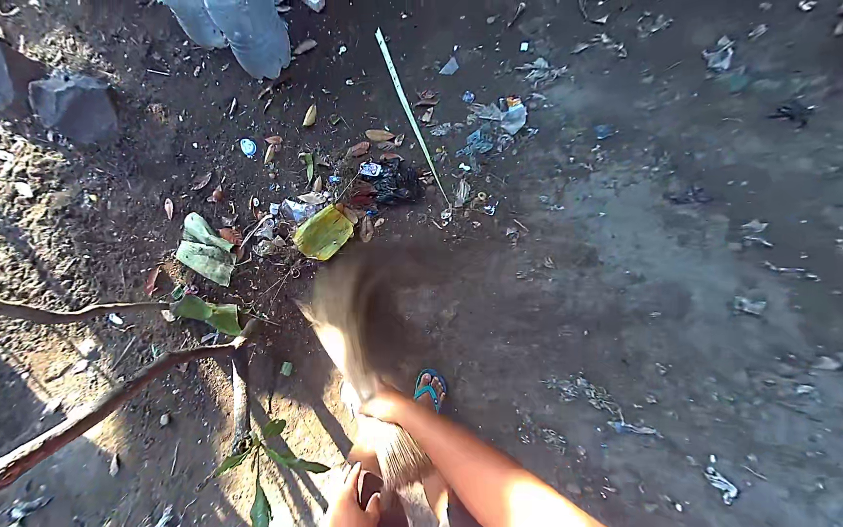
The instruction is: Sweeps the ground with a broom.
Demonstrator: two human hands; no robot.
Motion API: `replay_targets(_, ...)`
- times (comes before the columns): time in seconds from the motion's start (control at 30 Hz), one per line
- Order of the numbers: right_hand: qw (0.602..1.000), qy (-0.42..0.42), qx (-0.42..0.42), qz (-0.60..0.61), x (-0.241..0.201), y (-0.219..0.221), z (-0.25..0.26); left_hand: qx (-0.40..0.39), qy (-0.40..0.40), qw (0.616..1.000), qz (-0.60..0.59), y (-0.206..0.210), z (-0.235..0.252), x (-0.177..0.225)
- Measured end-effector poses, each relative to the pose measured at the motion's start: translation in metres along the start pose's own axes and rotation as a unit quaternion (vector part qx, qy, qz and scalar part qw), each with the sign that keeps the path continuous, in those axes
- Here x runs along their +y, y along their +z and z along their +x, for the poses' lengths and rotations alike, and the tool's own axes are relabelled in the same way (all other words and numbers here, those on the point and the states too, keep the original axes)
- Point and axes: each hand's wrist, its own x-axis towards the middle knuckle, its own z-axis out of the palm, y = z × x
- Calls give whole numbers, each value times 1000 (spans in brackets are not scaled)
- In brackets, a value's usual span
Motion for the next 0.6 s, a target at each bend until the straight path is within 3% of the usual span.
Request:
replay_targets(0.1, 975, -96, 1, -200, -87, -43, 25, -78, -32, 995, 58, 4, -7, 19)
replay_targets(0.2, 960, -141, 40, -237, -105, -83, 2, -164, -17, 971, 170, 1, -8, 46)
replay_targets(0.27, 977, -122, 72, -161, -75, -100, -40, -171, -3, 955, 241, -7, 6, 56)
replay_targets(0.33, 988, -77, 131, -37, -24, -108, -93, -85, 27, 970, 226, -9, 27, 36)
replay_targets(0.37, 981, -55, 181, 33, 4, -113, -119, -79, 13, 973, 218, -19, 39, 33)
replay_targets(0.5, 872, 68, 391, 286, 88, -142, -175, -122, -25, 967, 222, -65, 64, 36)
replay_targets(0.6, 789, 123, 458, 391, 91, -185, -147, -130, -16, 964, 231, -87, 72, 38)
